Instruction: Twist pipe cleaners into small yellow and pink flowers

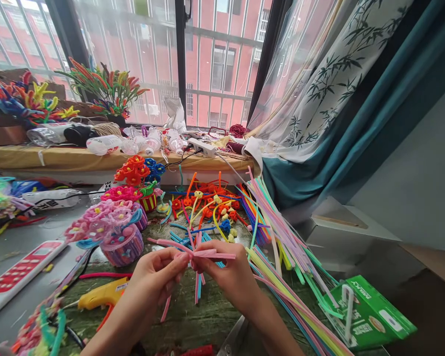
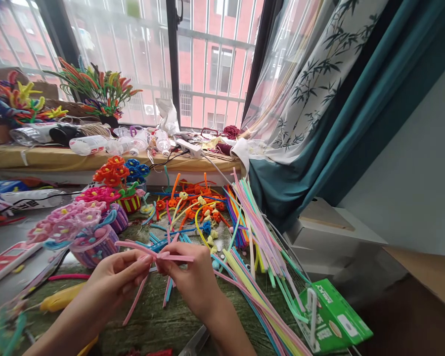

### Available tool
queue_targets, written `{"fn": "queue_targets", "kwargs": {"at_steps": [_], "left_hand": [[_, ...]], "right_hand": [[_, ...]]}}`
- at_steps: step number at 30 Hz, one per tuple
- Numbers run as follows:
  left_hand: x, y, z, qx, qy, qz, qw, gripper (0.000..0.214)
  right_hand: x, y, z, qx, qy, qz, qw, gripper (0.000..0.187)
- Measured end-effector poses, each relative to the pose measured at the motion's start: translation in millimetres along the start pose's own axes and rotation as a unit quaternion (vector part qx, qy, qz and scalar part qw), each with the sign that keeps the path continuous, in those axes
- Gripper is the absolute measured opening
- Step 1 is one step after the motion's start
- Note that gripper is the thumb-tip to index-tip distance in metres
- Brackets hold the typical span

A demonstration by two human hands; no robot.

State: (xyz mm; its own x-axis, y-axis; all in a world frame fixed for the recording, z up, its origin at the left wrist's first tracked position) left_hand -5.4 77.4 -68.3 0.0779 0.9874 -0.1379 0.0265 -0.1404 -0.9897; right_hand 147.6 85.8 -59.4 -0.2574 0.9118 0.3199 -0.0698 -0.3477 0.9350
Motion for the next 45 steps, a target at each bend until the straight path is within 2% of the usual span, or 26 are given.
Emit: {"fn": "queue_targets", "kwargs": {"at_steps": [12,19,26,29,35,37,39,41,45], "left_hand": [[-2,0,-3.5,-0.029,-0.004,-0.004,1.000,0.038],[-1,1,-4.1,-0.018,0.005,0.000,1.000,0.043],[2,5,-0.2,0.022,0.021,-0.009,0.999,0.044],[4,1,0.8,0.074,0.033,-0.035,0.996,0.045],[3,-7,0.7,0.145,0.075,-0.126,0.978,0.035],[0,-10,0.6,0.186,0.062,-0.177,0.964,0.028],[-3,-13,0.2,0.250,0.042,-0.250,0.934,0.020],[-6,-19,-0.3,0.309,0.019,-0.351,0.884,0.016],[-18,-29,-0.8,0.369,0.015,-0.547,0.751,0.021]], "right_hand": [[-1,-1,-1,-0.044,-0.001,-0.007,0.999,0.014],[-1,-5,-1,0.017,-0.003,-0.004,1.000,0.025],[-1,-3,-3,0.012,0.010,0.005,1.000,0.026],[-1,-1,-2,0.034,0.028,-0.001,0.999,0.023],[1,-11,-2,0.118,0.056,-0.052,0.990,0.018],[2,-17,-2,0.147,0.062,-0.071,0.985,0.019],[2,-21,-3,0.188,0.067,-0.093,0.976,0.021],[2,-22,-3,0.224,0.070,-0.116,0.965,0.024],[1,-16,-5,0.266,0.088,-0.148,0.948,0.026]]}}
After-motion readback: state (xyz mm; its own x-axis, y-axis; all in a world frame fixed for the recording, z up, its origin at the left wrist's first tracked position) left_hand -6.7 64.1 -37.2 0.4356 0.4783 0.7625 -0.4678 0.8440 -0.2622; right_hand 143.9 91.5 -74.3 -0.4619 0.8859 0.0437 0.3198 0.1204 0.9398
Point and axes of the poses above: each hand's wrist, its own x-axis towards the middle knuckle, its own z-axis out of the back of the hand, y = z × x, the point moved 3 cm from there along x, towards the middle knuckle, and after that the axes turned 2 degrees about -z, right-handed, at the moved point
